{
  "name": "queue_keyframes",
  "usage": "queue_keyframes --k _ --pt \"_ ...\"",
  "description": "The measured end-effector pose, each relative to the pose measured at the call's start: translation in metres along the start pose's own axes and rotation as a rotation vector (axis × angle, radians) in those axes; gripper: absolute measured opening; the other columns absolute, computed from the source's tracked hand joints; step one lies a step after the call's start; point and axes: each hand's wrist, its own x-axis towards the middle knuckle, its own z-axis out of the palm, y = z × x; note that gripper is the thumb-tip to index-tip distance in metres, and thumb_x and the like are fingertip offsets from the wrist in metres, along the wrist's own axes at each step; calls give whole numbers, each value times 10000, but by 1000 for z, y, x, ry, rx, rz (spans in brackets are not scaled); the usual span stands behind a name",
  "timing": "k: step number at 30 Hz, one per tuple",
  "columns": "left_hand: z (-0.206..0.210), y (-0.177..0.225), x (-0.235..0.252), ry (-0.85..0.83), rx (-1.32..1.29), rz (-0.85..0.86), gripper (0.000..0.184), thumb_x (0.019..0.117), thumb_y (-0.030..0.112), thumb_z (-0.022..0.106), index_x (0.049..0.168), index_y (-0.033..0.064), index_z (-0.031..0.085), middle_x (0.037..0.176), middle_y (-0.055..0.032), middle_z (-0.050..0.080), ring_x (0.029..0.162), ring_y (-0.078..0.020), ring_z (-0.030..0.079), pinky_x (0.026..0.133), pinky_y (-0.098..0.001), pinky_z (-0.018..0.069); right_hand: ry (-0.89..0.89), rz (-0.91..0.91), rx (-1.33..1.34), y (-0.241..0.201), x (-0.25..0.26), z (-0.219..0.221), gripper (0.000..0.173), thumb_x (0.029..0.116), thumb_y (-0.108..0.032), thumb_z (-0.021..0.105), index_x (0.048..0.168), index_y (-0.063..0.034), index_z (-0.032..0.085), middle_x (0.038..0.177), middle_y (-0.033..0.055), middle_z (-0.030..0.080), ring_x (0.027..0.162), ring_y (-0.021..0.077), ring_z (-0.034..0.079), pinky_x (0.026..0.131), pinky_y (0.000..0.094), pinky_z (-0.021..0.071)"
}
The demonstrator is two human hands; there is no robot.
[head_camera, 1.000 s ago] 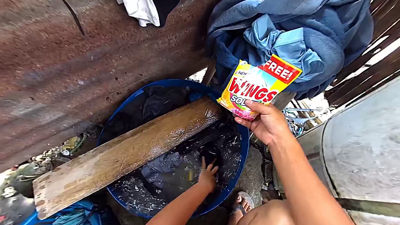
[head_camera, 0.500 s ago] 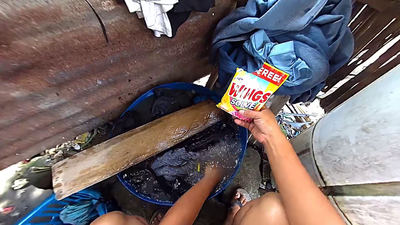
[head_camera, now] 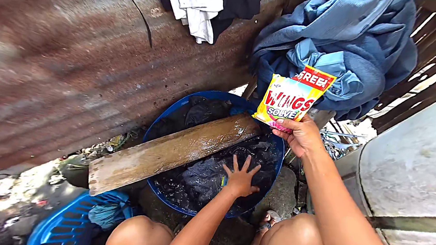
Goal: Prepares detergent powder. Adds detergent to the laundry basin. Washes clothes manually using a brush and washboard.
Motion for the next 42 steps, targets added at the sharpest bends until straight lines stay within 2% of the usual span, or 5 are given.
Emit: queue_keyframes --k 13,18,23,31,42 --pt "19 -17 33 -252 0 -22 941 910 275 760 1657 224 191 1718 -128 -134 1525 -570 9 1107 -827 153 -47 -45 96 -4 -18 16 329 923 133 609 1180 -60 539 981 87 695 786 172 736 647 323 647" --pt "-64 -71 -22 9 -785 22 428 1069 162 528 1448 -32 492 1369 -242 600 1256 -331 597 1081 -471 461 -74 -78 113 -8 -18 11 310 933 125 604 1181 -54 551 989 89 712 802 187 748 658 331 655" --pt "-65 -138 -41 242 -1421 -551 352 1102 270 442 1332 13 513 1105 -112 644 884 -140 648 797 -277 537 -47 -62 105 -5 -12 13 314 934 114 608 1187 -66 557 996 85 710 811 190 748 661 337 654" --pt "-46 -132 -42 933 -2112 -754 507 1076 226 457 1525 37 313 1521 -204 409 1279 -274 524 990 -365 482 -38 -65 99 -5 -15 15 312 938 117 595 1182 -70 545 989 78 706 801 179 746 656 330 652" --pt "-85 -139 -68 439 -1727 -486 257 1081 254 449 1218 81 580 1104 -66 673 976 -168 662 866 -344 529 -28 -58 89 0 -5 15 309 946 102 594 1187 -85 551 1002 69 711 821 180 748 668 334 654"
